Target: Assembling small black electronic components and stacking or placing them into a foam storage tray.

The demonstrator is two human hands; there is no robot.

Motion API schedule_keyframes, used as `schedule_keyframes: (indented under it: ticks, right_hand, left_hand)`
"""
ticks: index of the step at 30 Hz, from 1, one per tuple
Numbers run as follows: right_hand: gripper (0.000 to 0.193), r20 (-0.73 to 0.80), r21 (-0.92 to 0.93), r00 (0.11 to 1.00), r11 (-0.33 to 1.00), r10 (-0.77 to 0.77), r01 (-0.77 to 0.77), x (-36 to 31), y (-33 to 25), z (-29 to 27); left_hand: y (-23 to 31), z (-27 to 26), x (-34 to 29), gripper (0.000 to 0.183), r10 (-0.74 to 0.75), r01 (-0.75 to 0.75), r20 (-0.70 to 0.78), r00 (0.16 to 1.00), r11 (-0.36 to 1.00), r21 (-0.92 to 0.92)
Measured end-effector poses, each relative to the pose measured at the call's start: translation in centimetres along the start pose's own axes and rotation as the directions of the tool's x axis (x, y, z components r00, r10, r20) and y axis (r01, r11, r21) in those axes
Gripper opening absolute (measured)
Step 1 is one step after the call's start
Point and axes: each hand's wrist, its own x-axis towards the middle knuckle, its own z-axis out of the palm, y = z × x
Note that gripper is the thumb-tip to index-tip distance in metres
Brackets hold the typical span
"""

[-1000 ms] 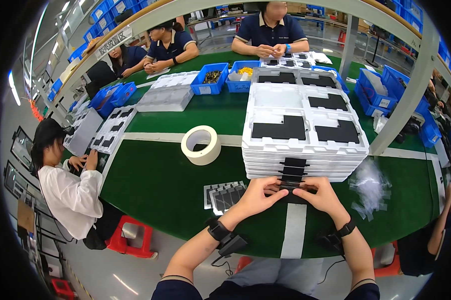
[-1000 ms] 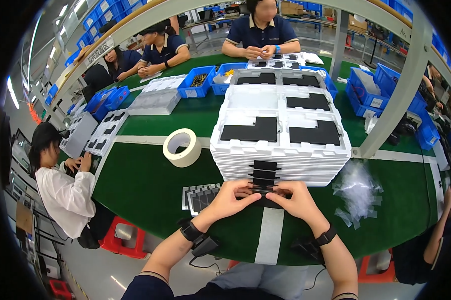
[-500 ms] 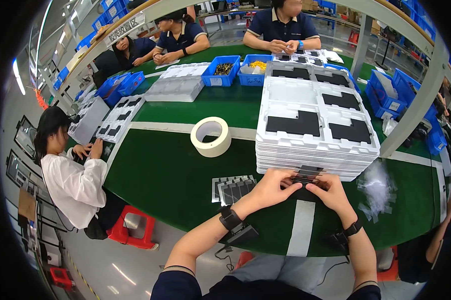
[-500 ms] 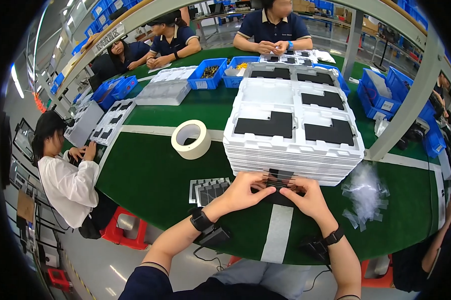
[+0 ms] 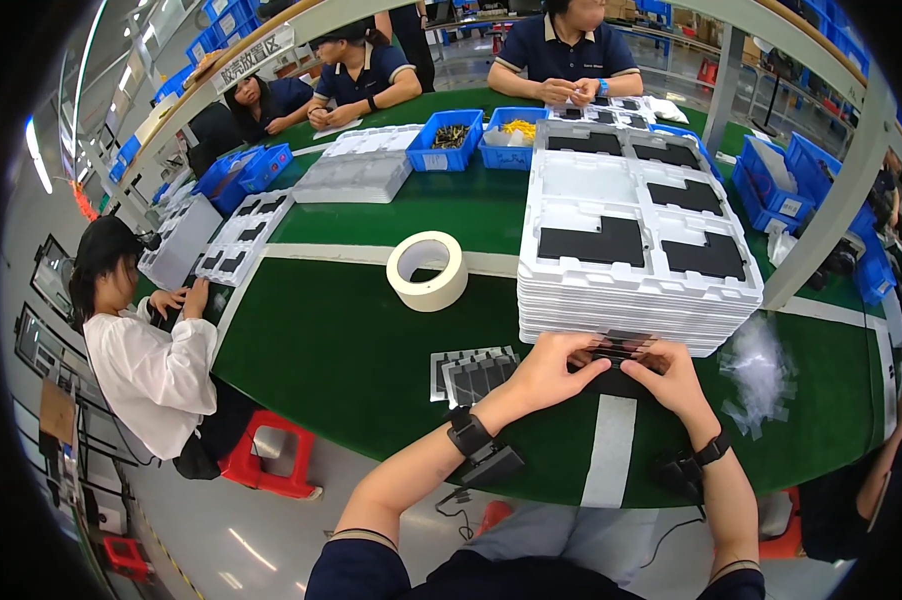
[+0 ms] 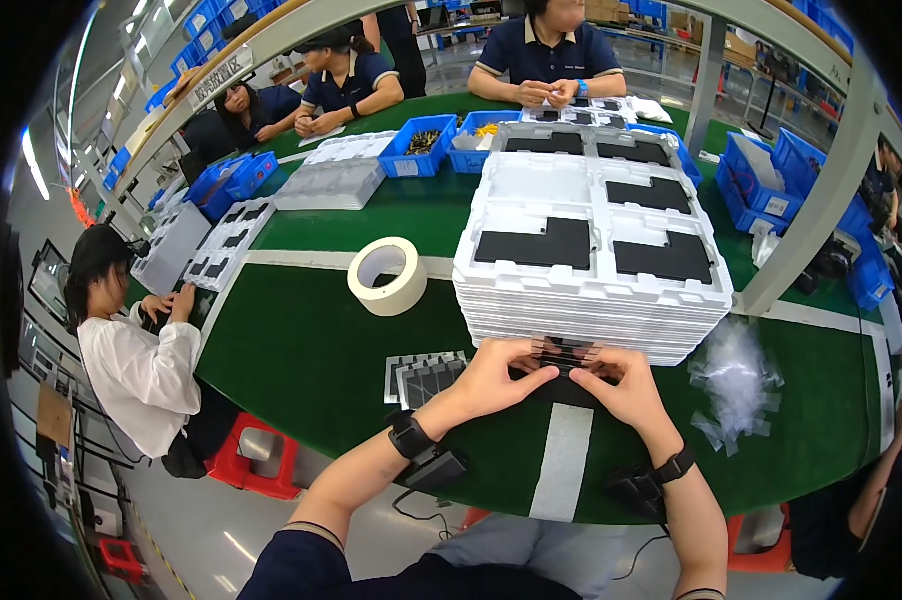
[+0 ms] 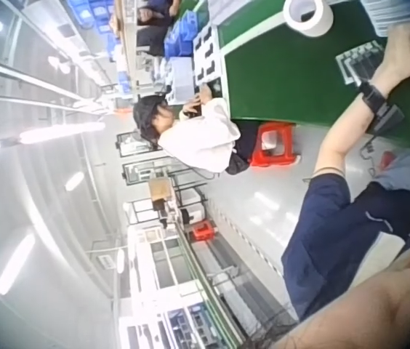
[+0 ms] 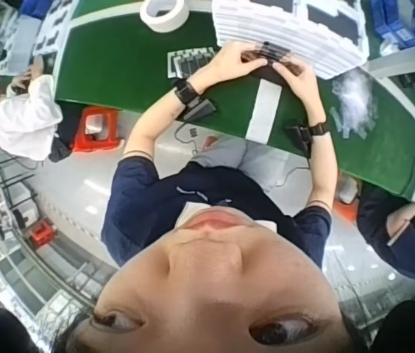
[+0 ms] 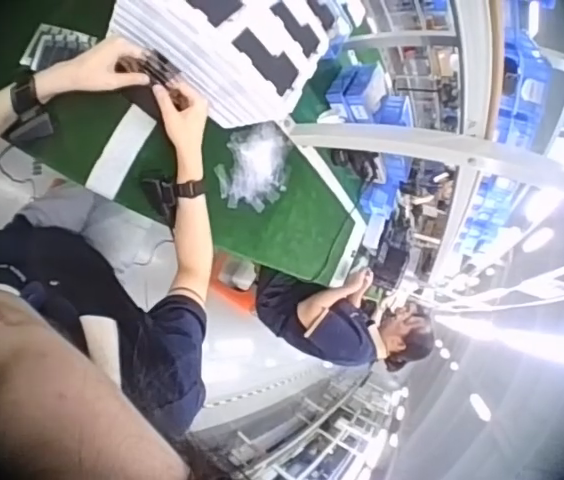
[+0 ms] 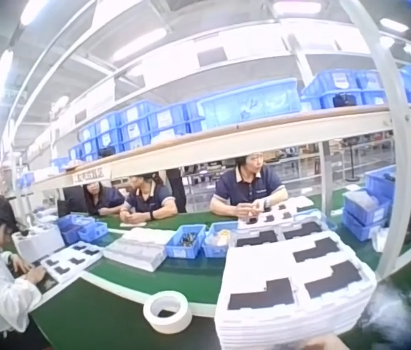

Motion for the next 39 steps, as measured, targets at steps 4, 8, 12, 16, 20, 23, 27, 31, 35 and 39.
schedule_keyframes:
  ticks: [4, 8, 12, 16, 20, 23, 27, 31, 35, 39]
  right_hand:
    - [0.015, -0.004, 0.006, 1.0, 1.0, 0.016, -0.016, -0.1, 0.1, -0.1]
    - [0.014, 0.011, -0.033, 1.0, 0.999, -0.006, 0.006, 0.0, 0.5, -0.2]
    - [0.015, 0.022, -0.061, 1.0, 0.998, 0.004, -0.003, 0.0, 1.0, -0.3]
    - [0.016, 0.002, -0.053, 1.0, 0.998, -0.023, 0.023, 0.0, 1.0, -0.3]
    - [0.019, 0.004, -0.042, 1.0, 0.999, 0.014, -0.014, 0.1, 0.9, -0.3]
    - [0.021, 0.049, -0.104, 0.998, 0.994, 0.048, -0.043, 0.1, 0.5, -0.7]
    - [0.019, 0.057, -0.057, 0.996, 0.996, 0.073, -0.07, 0.1, 0.1, -0.6]
    - [0.017, 0.058, 0.042, 0.996, 0.997, 0.062, -0.064, 0.0, 0.4, -0.7]
    - [0.015, 0.066, 0.08, 0.995, 0.993, 0.077, -0.082, 0.1, 0.7, -0.6]
    - [0.015, 0.042, 0.052, 0.998, 0.997, 0.055, -0.057, 0.1, 0.6, -0.4]
  left_hand:
    - [-0.3, 0.1, 0.1, 0.025, -0.012, 0.012, -0.003, 1.0, 1.0, 0.003]
    - [-0.4, 0.0, 0.0, 0.026, -0.028, 0.028, 0.003, 1.0, 0.999, 0.017]
    - [-0.5, 0.1, -0.1, 0.027, -0.059, 0.059, -0.002, 0.998, 0.998, -0.001]
    - [-0.4, 0.1, 0.1, 0.028, -0.061, 0.061, 0.02, 0.998, 0.998, -0.006]
    - [-0.4, 0.0, 0.0, 0.027, -0.065, 0.065, 0.019, 0.998, 0.998, 0.006]
    - [-0.5, -0.1, 0.0, 0.027, -0.066, 0.066, 0.023, 0.998, 0.998, 0.003]
    - [0.0, 0.0, 0.0, 0.025, -0.06, 0.06, -0.021, 0.998, 0.998, -0.004]
    - [0.2, 0.1, 0.0, 0.023, -0.038, 0.038, -0.05, 0.998, 0.999, 0.006]
    - [0.2, 0.0, 0.0, 0.022, -0.042, 0.043, -0.052, 0.998, 0.999, 0.019]
    - [0.0, 0.0, 0.0, 0.022, -0.013, 0.013, -0.064, 0.998, 1.0, 0.006]
